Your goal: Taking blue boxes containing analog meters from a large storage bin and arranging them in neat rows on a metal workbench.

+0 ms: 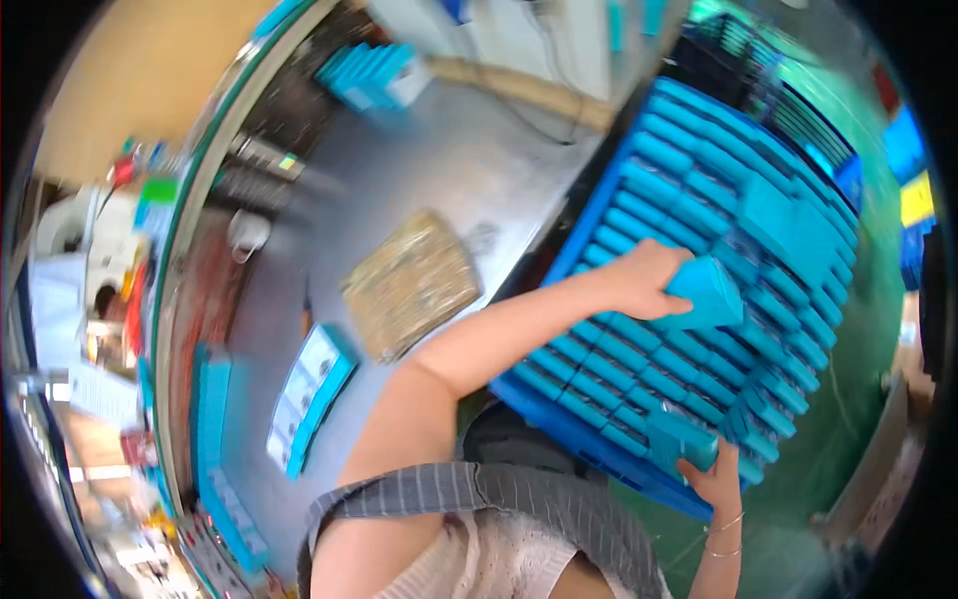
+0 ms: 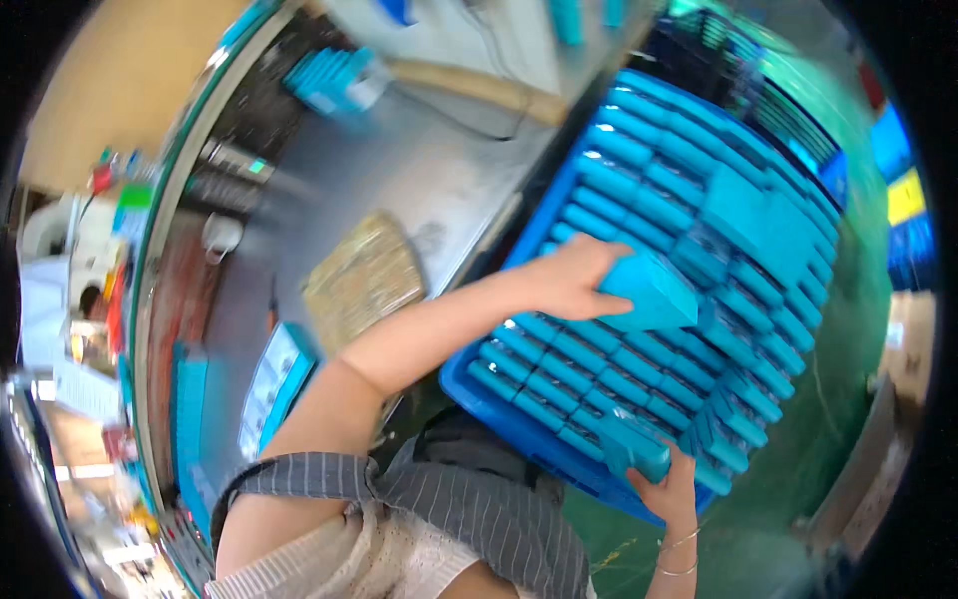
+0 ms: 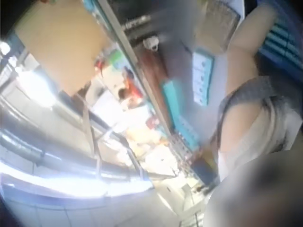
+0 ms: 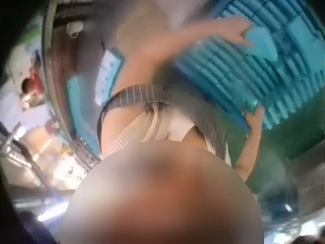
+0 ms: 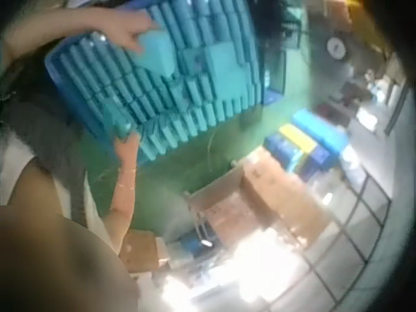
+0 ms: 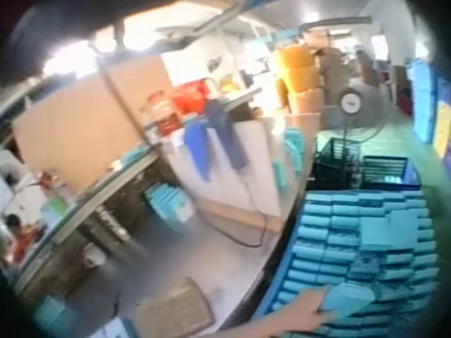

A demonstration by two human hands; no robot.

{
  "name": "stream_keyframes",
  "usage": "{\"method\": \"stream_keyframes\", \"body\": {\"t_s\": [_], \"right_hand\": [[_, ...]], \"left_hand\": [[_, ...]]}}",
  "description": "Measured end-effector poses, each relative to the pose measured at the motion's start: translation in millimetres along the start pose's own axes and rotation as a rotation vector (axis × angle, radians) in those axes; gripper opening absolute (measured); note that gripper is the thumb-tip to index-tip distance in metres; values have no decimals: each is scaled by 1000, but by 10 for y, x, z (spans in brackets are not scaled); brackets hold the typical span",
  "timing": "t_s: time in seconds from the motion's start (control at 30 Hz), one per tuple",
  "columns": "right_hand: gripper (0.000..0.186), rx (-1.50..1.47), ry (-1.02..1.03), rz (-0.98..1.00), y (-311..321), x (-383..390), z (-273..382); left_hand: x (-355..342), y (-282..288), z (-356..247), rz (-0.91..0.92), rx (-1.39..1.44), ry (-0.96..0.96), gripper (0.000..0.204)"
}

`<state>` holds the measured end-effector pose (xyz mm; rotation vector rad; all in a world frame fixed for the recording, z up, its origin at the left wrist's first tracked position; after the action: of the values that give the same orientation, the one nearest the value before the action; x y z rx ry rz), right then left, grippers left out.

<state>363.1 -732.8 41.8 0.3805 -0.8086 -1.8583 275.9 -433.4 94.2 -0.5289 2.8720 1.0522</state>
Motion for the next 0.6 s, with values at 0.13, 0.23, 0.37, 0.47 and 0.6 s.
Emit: {"method": "stream_keyframes", "body": {"t_s": [0.13, 0.23, 0.37, 0.47, 0.6], "right_hand": [[49, -230, 469, -171, 31, -849, 1082], [47, -315, 516, -232, -355, -1244, 1252], [45, -301, 506, -140, -1388, -1710, 1807], [52, -224, 636, -63, -1879, -1541, 1853], [55, 234, 881, -4, -1553, -1643, 2403]], "left_hand": [[1347, 1540, -604, -846, -263, 300, 17], [2401, 1879, -852, -1544, -249, 239, 18], [2991, 930, -267, -1363, -1077, 277, 51], [3406, 171, -222, -867, -502, 530, 53], [4652, 468, -881, -1134, -839, 810, 48]]}}
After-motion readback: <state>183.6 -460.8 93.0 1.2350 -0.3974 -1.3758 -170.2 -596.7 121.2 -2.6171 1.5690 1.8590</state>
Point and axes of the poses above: each hand's wrist, its own x-axis away from the middle knuckle, its own y-axis out of the back of the hand, z = x × y, the point moved 3 cm from there along -x, towards the middle knuckle, and after that the axes turned 3 degrees about -z, right-handed, at the moved point
